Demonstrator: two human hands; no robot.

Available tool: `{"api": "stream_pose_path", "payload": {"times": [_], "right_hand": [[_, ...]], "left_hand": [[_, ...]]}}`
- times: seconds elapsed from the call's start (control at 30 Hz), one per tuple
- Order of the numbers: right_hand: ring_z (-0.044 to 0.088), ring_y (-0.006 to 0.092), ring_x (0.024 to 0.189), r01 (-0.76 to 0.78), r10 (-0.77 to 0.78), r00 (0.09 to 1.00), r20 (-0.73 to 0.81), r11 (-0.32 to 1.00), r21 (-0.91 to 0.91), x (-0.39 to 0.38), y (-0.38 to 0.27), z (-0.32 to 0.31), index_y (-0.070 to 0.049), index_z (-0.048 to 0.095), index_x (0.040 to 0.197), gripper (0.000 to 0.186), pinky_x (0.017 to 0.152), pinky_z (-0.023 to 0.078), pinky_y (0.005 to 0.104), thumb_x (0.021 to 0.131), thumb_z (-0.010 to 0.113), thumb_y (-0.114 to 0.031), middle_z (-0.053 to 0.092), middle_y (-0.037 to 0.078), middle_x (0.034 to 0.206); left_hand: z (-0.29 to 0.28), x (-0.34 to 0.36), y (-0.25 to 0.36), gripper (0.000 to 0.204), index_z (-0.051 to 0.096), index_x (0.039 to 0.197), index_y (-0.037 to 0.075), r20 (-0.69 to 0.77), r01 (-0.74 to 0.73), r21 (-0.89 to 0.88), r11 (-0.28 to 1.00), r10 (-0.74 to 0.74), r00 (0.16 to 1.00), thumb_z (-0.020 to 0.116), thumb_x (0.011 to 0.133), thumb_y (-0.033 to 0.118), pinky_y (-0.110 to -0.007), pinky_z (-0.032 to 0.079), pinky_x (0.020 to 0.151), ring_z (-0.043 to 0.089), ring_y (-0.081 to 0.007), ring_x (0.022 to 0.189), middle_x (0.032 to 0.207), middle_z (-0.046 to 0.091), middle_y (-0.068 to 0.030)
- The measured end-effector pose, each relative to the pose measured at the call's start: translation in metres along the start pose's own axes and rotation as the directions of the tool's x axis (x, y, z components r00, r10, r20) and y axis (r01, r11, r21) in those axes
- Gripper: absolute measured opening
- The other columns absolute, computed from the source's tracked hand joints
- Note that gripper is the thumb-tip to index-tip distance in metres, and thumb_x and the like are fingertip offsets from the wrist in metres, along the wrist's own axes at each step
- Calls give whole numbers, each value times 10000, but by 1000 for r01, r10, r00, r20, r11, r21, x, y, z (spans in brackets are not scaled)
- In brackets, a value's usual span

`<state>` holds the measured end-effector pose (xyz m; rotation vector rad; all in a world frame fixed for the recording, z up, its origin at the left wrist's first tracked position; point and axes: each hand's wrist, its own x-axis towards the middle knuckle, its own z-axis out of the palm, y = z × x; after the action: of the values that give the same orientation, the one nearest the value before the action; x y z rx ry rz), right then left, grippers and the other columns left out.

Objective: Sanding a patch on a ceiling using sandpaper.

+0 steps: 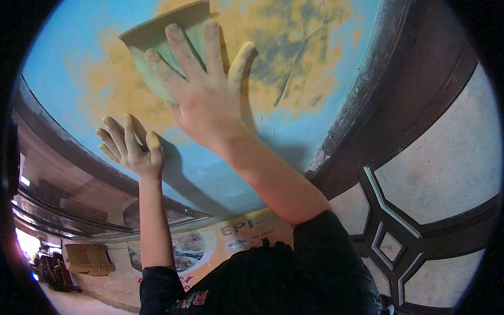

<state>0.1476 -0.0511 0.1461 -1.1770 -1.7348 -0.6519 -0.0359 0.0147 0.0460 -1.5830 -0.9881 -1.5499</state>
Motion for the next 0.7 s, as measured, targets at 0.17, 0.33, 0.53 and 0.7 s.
{"api": "stream_pose_path", "payload": {"times": [0.17,0.33,0.53,0.7], "right_hand": [[114,520,1395,-59,83,982,170,988,-141,-55,-6,14,-330,467,1381,650,946,77,814,783,672,-179,200,65,1571],[138,503,1395,21,-22,1000,-6,991,-131,4,-8,4,-317,478,1370,634,950,85,812,784,661,-158,247,43,1553],[248,486,1360,-99,134,976,173,975,-197,-100,1,40,-300,511,1350,685,933,174,802,705,695,-158,335,45,1506],[130,567,1370,-124,128,991,32,987,-98,-64,30,18,-256,542,1345,622,1053,172,669,758,649,-81,274,178,1528]], "left_hand": [[2,-1,1,507,571,1317,193,17,-15,4,1000,15,1000,455,914,477,-462,2,1167,177,-361,1441,1497,357,-149],[2,2,-2,505,555,1335,167,0,-30,-30,999,30,1000,531,893,410,-483,35,1157,178,-358,1443,1503,344,-158],[6,-2,-5,509,576,1315,196,2,13,-29,999,-13,1000,449,916,485,-468,-4,1163,170,-362,1443,1487,373,-150],[6,-1,-3,488,578,1312,185,-1,3,-42,999,-3,1000,493,900,433,-473,17,1161,178,-351,1444,1498,356,-147]]}}
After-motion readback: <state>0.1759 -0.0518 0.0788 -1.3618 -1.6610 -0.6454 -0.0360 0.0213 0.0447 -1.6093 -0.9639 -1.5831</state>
